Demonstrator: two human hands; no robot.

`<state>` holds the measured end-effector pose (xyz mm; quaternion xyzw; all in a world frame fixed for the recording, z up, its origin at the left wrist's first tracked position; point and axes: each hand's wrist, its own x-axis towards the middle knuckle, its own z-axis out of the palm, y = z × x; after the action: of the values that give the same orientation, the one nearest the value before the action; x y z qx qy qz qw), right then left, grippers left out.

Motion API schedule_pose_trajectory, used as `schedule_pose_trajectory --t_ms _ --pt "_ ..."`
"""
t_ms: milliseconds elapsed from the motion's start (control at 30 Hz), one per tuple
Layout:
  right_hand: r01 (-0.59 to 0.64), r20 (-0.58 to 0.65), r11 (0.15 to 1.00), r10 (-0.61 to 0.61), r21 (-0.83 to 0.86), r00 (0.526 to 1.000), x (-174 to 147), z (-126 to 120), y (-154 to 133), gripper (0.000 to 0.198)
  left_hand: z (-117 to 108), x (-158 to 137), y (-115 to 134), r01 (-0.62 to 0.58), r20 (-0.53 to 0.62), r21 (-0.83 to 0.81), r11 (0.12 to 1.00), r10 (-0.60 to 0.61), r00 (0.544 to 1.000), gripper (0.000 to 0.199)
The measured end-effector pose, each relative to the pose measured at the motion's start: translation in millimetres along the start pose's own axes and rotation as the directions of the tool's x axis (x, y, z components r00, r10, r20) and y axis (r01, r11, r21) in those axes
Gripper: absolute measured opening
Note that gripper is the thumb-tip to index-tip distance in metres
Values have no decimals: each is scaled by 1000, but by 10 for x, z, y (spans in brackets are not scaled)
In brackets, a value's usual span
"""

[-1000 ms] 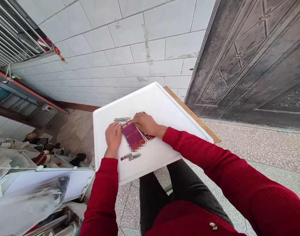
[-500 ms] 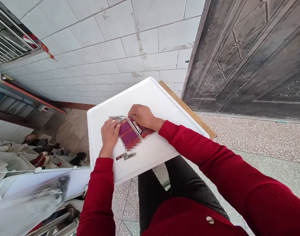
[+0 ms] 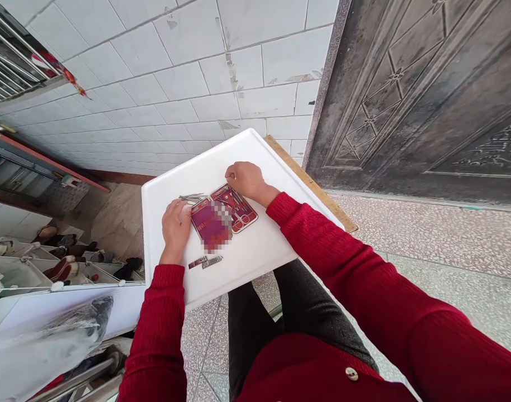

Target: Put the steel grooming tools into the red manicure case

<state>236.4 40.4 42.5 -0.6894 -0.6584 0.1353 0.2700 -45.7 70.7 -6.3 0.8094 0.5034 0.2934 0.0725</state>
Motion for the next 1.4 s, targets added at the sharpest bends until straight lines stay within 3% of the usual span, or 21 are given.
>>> schedule_pose_trajectory --t_ms 133,267,433,833,1000,1167,1300,1400 --pt "-53 42 998 54 -16 998 30 -48 32 27 -30 -30 -7 78 -29 3 997 -78 997 26" --pt "31 120 999 -32 5 992 20 -24 18 30 -30 -44 -1 123 -1 -43 991 -124 992 21" --pt "154 173 987 -142 -56 975 7 70 -8 28 -22 -34 3 100 12 -72 992 -100 995 23" --pt "255 179 954 -226 -156 957 127 71 48 31 1 -16 -30 99 43 -116 988 -95 995 26" --pt "166 168 979 -144 -122 975 149 2 63 31 21 -8 -62 74 51 -100 992 -69 996 27" --pt "-21 166 999 15 32 986 162 -49 75 21 55 -8 -100 69 34 -72 995 -67 997 26" --pt "-176 196 956 131 234 972 171 -71 135 16 71 -11 -114 74 18 -80 994 -73 997 26" --pt "-220 152 922 180 317 972 187 -86 207 15 69 -9 -111 79 13 -71 994 -78 997 25"
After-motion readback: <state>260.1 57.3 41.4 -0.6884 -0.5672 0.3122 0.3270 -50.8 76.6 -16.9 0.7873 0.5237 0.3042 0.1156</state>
